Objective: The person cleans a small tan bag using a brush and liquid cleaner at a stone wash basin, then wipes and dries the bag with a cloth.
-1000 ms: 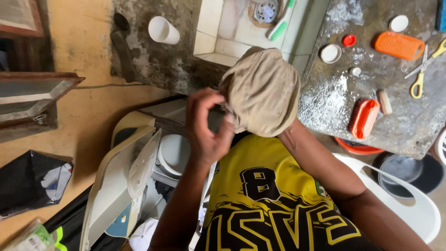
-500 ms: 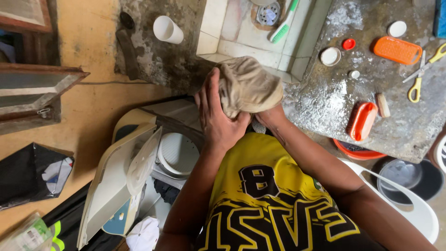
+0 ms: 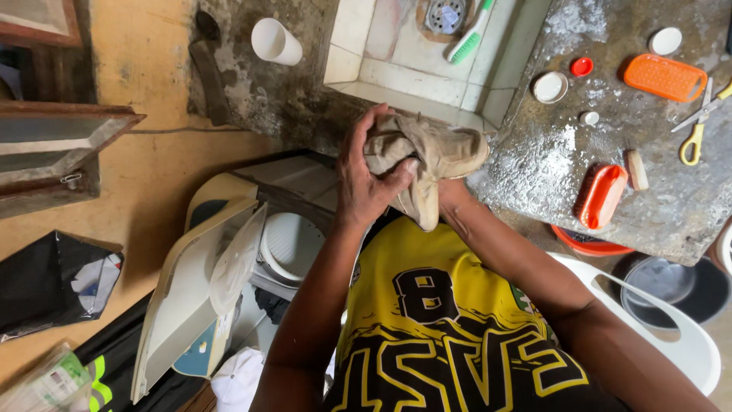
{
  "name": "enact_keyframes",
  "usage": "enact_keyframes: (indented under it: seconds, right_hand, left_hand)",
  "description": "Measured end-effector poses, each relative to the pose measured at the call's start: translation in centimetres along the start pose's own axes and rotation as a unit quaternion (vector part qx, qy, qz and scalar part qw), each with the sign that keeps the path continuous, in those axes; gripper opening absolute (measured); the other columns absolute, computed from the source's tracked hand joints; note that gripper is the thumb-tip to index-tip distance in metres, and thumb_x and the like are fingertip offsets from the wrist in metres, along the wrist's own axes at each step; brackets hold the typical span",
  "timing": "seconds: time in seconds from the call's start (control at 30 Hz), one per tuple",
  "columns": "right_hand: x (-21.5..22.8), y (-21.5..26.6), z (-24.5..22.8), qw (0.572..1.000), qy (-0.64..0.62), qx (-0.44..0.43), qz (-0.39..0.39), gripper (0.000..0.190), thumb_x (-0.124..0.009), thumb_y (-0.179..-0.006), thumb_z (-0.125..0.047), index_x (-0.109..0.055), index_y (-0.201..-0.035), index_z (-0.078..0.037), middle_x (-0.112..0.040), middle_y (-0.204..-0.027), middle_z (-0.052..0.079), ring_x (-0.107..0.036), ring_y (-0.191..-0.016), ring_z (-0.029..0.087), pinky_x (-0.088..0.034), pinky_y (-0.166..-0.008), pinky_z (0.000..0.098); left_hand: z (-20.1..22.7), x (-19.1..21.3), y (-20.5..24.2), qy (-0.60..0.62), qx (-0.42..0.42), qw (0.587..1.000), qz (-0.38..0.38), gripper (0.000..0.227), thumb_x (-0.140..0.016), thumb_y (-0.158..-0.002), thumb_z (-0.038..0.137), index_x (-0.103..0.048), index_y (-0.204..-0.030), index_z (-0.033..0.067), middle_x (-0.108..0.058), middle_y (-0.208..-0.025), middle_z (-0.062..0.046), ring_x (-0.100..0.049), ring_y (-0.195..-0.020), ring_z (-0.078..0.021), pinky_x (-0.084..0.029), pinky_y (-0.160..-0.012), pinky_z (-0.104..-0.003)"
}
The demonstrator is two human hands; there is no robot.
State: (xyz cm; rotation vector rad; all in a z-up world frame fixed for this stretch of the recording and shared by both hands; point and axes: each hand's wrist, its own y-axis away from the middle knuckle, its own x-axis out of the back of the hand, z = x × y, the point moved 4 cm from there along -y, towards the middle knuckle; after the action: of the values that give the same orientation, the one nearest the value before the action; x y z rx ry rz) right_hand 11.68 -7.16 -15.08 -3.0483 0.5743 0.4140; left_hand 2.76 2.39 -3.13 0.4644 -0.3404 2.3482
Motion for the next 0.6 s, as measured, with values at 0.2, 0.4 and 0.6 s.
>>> enact_keyframes:
  seconds: [0.2, 0.4, 0.6]
  right_hand:
    - [1.9, -0.9, 0.2, 0.997, -0.06, -0.043, 0.023, 0.039, -0.064, -0.103, -0.022, -0.057, -0.138, -0.005, -0.061, -0.135, 0.014, -0.061, -0.122, 0.027, -0.051, -0.108, 0.0444]
    - [1.3, -1.3, -1.7, 0.991, -0.128, -0.033, -0.016, 0.038, -0.063, -0.104, -0.025, -0.056, -0.136, -0.005, -0.06, -0.134, 0.014, -0.061, -0.12, 0.026, -0.051, -0.108, 0.0454]
    - [0.7, -2.6, -2.5, 0.991, -0.124, -0.022, -0.045, 0.038, -0.061, -0.105, -0.029, -0.056, -0.134, -0.005, -0.059, -0.132, 0.014, -0.06, -0.118, 0.026, -0.051, -0.107, 0.0465]
  left_hand:
    - [-1.0, 0.5, -1.7, 0.053, 0.055, 0.995, -0.063, 0.078, -0.067, -0.09, 0.065, -0.055, -0.143, 0.0087, -0.071, -0.123, -0.009, -0.073, -0.11, -0.0244, -0.062, -0.103, -0.037]
    - [1.1, 3.9, -5.2, 0.001, 0.066, 0.976, -0.206, 0.041, -0.055, -0.109, 0.044, -0.07, -0.118, 0.0067, -0.072, -0.098, -0.002, -0.068, -0.089, -0.0163, -0.053, -0.08, -0.032]
    - [0.3, 3.0, -6.6, 0.028, 0.062, 0.977, -0.201, 0.027, -0.064, -0.106, 0.033, -0.069, -0.097, 0.0079, -0.065, -0.083, 0.001, -0.057, -0.072, -0.0092, -0.048, -0.067, -0.027]
